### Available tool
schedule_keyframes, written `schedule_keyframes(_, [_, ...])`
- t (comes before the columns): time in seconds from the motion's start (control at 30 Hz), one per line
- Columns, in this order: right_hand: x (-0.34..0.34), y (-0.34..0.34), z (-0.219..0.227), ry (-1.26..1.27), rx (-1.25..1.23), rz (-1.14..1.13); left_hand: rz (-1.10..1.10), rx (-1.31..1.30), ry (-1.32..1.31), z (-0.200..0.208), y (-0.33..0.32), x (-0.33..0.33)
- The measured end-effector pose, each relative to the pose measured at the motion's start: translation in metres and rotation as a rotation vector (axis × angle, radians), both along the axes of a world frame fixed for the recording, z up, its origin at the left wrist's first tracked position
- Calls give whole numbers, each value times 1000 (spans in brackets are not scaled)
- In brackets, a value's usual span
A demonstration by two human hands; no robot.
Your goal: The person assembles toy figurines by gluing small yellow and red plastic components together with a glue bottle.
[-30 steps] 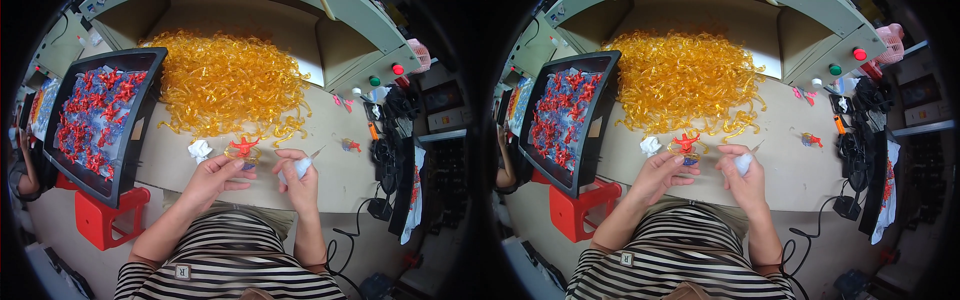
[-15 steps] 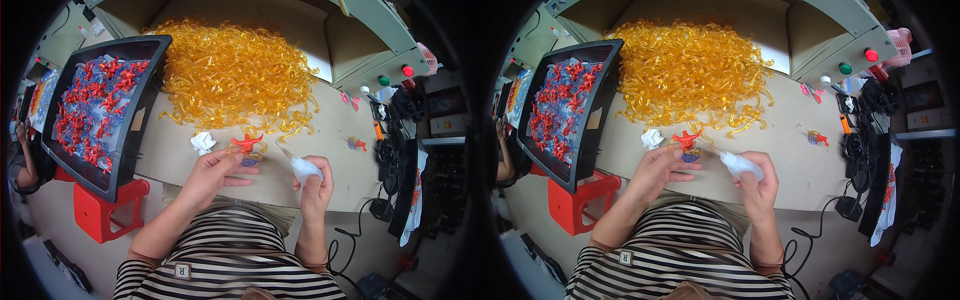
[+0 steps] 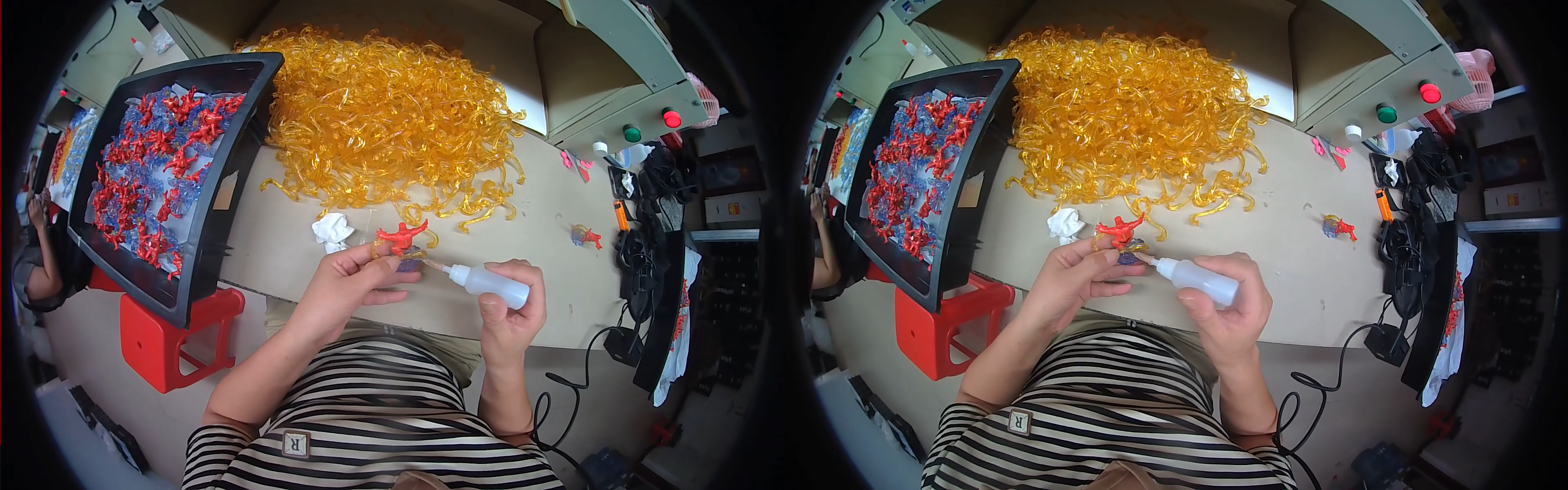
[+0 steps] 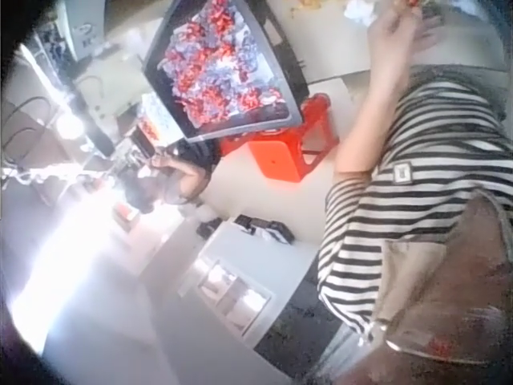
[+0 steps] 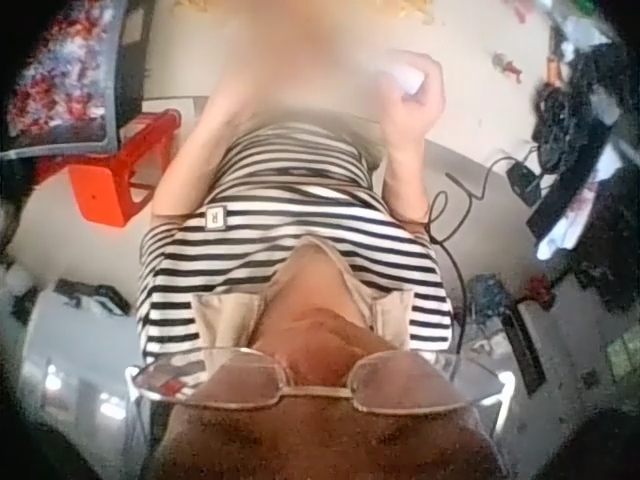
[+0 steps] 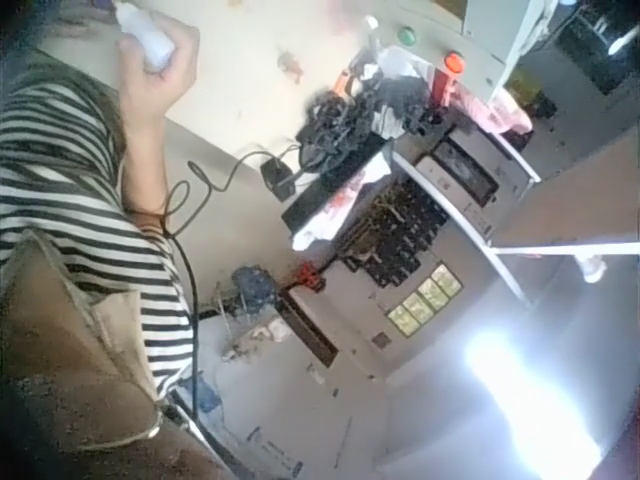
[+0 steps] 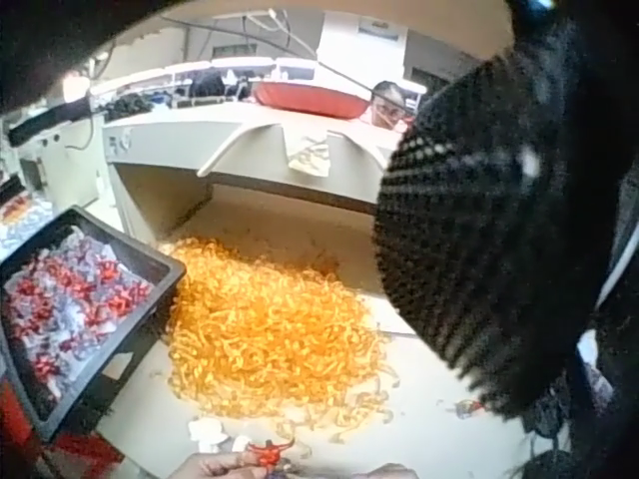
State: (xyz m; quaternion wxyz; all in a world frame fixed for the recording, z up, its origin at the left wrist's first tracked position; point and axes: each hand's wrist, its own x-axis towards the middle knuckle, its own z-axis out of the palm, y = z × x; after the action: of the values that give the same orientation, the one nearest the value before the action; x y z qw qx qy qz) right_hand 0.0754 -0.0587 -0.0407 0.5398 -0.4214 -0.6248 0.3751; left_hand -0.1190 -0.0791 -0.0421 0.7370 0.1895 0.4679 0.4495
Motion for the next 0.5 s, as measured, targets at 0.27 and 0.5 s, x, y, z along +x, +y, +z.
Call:
schedule_keyframes(0.27, [-7,4,-2,-240,248,19,-30,-54,-35,1,3,-1])
schedule_keyframes(0.5, [-8,4,0,-296,261,26,-64,-60,-39,0,5,-2])
